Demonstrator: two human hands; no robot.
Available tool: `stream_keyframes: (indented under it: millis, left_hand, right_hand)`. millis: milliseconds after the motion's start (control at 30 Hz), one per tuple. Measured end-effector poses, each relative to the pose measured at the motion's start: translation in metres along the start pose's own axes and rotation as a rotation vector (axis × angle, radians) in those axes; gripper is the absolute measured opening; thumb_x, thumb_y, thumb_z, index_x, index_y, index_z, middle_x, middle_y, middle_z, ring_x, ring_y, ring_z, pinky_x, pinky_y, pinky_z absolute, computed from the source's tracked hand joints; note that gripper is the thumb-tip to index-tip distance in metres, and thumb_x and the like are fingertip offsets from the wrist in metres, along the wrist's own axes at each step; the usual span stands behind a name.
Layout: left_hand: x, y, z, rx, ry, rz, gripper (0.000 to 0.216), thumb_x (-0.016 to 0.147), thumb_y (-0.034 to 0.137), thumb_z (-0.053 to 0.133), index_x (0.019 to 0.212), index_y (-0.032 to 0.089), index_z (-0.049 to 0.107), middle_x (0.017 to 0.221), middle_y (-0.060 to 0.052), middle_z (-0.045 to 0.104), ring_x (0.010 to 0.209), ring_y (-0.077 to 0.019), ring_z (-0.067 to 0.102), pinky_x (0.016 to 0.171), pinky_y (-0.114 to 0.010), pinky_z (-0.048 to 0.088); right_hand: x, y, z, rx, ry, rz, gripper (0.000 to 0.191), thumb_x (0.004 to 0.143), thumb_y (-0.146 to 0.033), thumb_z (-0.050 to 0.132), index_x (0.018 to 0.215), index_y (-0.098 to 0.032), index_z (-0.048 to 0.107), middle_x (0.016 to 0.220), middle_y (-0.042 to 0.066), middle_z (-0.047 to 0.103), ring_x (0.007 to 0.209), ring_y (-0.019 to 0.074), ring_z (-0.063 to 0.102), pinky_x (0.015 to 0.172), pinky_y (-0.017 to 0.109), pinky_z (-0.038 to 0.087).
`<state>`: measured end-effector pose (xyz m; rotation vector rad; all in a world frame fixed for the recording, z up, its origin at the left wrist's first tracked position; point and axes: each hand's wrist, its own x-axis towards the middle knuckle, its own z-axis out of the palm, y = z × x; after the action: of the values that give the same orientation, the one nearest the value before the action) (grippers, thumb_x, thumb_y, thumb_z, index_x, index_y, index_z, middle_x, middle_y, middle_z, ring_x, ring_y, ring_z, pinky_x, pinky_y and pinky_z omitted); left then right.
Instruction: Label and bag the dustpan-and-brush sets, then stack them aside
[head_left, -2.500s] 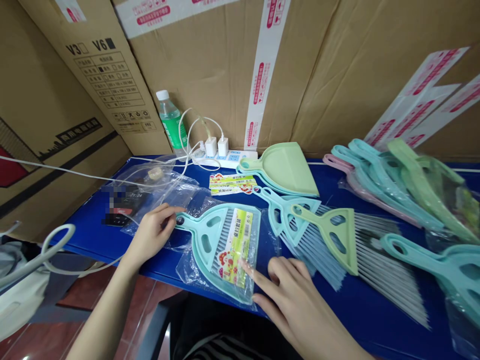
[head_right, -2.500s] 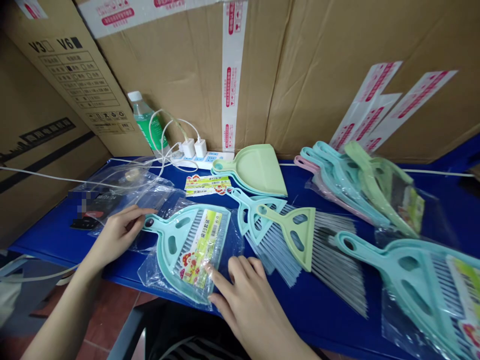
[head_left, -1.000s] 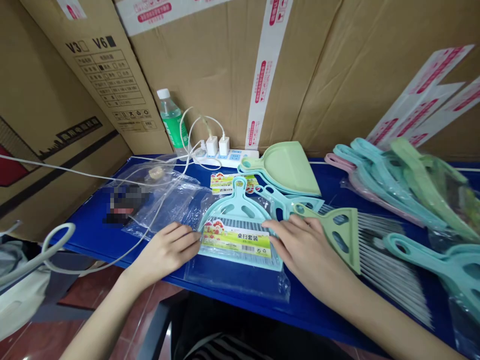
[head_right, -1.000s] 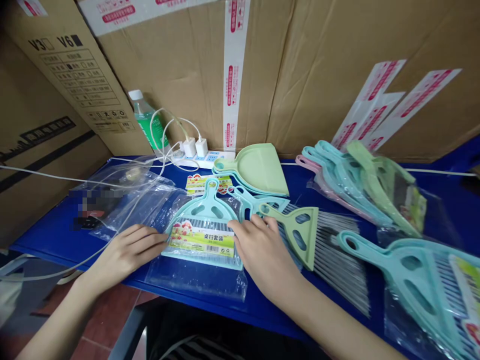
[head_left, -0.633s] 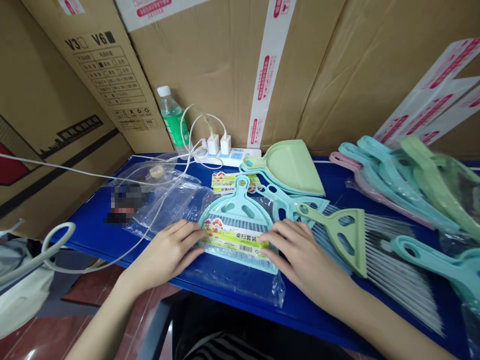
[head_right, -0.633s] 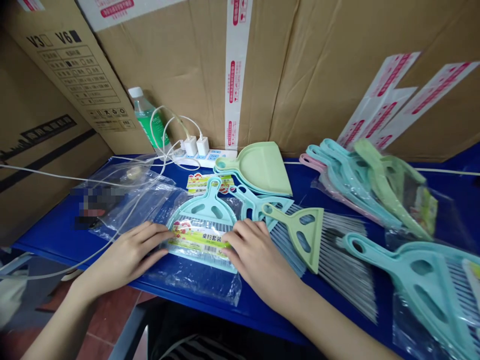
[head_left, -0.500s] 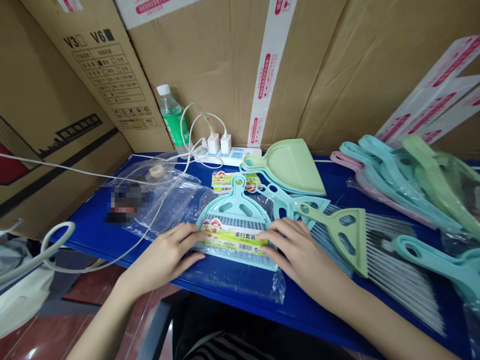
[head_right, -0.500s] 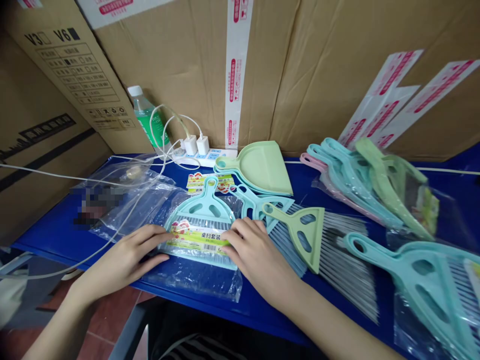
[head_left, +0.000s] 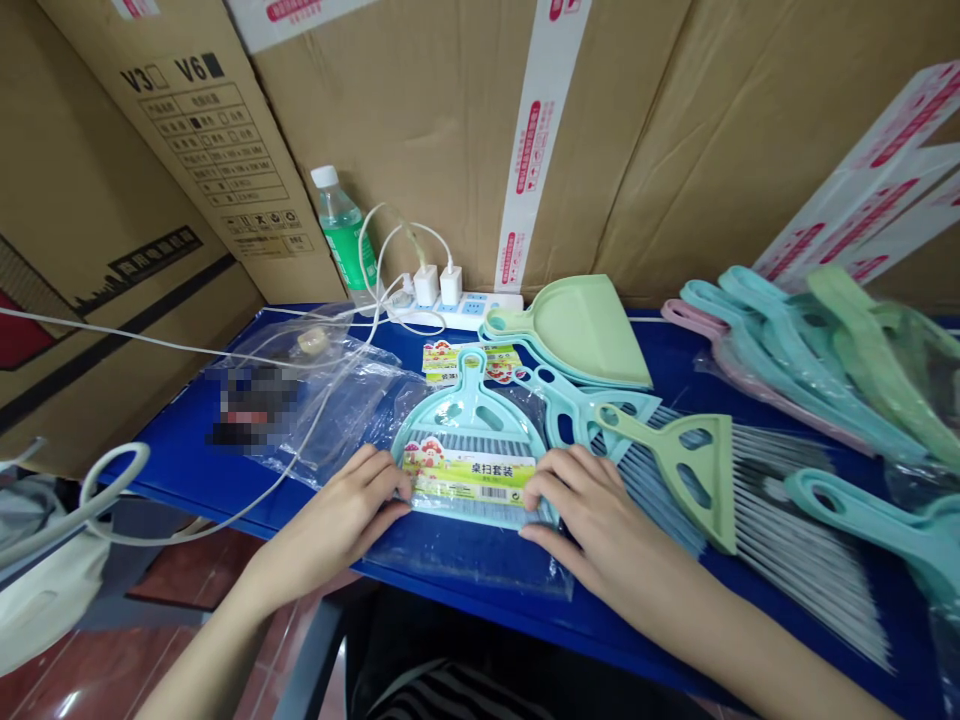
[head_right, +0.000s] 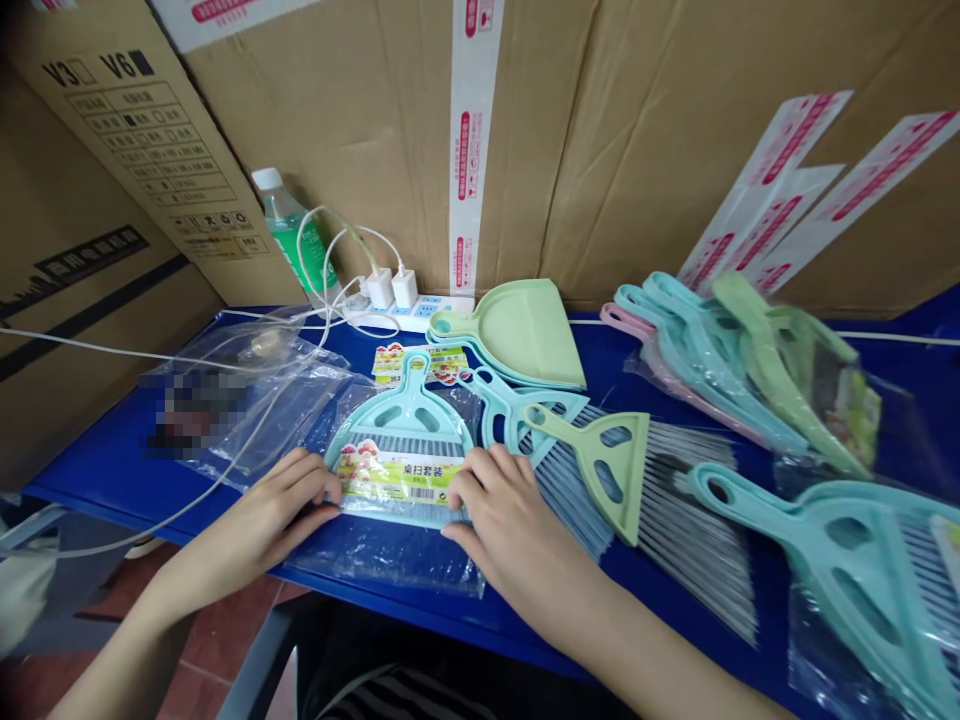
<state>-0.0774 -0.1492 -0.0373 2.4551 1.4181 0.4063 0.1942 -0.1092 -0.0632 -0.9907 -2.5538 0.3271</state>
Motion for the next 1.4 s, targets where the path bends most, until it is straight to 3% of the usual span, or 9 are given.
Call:
stream_keyframes:
  millis: [200, 433, 667, 933, 1133, 1400]
  left_hand:
    - [0.000, 0.002, -0.009, -0.017, 0.012, -0.003, 0.016, 0.099, 0.024, 0.042, 0.092, 0.020, 0.056, 0.089, -0.003, 0.058, 0.085, -0.0193, 0.051, 0.077, -0.031, 0.045]
    - [-0.006, -0.006, -0.007, 0.055, 0.026, 0.000, 0.017, 0.098, 0.027, 0.046, 0.111, 0.022, 0.056, 0.096, -0.004, 0.060, 0.091, -0.0209, 0.055, 0.085, -0.034, 0.046]
    - [-0.005, -0.001, 0.004, 0.209, 0.097, 0.039, 0.018, 0.099, 0.027, 0.043, 0.104, 0.021, 0.059, 0.089, -0.004, 0.063, 0.081, -0.0210, 0.056, 0.074, -0.035, 0.050]
    - [0.011, 0.018, 0.028, 0.385, 0.257, 0.240, 0.023, 0.100, 0.020, 0.039, 0.102, 0.015, 0.061, 0.090, -0.006, 0.066, 0.082, -0.0201, 0.062, 0.073, -0.033, 0.053]
    - [0.017, 0.023, 0.031, 0.481, 0.247, 0.326, 0.031, 0.099, 0.009, 0.032, 0.089, 0.013, 0.061, 0.080, -0.004, 0.065, 0.072, -0.0178, 0.062, 0.070, -0.031, 0.053]
    - [0.016, 0.024, 0.031, 0.521, 0.252, 0.340, 0.034, 0.100, 0.007, 0.028, 0.088, 0.013, 0.059, 0.075, -0.003, 0.063, 0.067, -0.0168, 0.061, 0.068, -0.030, 0.051]
  right_hand:
    - [0.001, -0.001, 0.003, 0.044, -0.013, 0.020, 0.019, 0.087, -0.011, 0.060, 0.078, -0.022, 0.047, 0.084, 0.003, 0.055, 0.081, 0.0209, 0.054, 0.070, 0.036, 0.048]
    - [0.005, -0.006, 0.013, -0.052, 0.114, -0.051, 0.016, 0.087, -0.011, 0.060, 0.079, -0.020, 0.050, 0.082, 0.003, 0.056, 0.078, 0.0206, 0.052, 0.068, 0.034, 0.043]
    - [0.008, -0.010, 0.016, -0.276, 0.195, -0.123, 0.019, 0.093, -0.015, 0.047, 0.077, -0.017, 0.056, 0.078, 0.005, 0.058, 0.080, 0.0224, 0.050, 0.073, 0.036, 0.036]
    - [0.007, -0.010, 0.021, -0.344, 0.232, -0.204, 0.021, 0.088, -0.006, 0.048, 0.074, -0.017, 0.059, 0.073, 0.004, 0.058, 0.076, 0.0219, 0.047, 0.076, 0.035, 0.032]
    - [0.010, -0.012, 0.023, -0.330, 0.261, -0.188, 0.020, 0.092, -0.014, 0.050, 0.074, -0.018, 0.058, 0.073, 0.004, 0.057, 0.076, 0.0222, 0.047, 0.072, 0.034, 0.031]
    - [0.013, -0.018, 0.027, -0.400, 0.365, -0.234, 0.032, 0.090, -0.004, 0.041, 0.068, -0.018, 0.059, 0.066, 0.003, 0.056, 0.072, 0.0201, 0.047, 0.079, 0.035, 0.033]
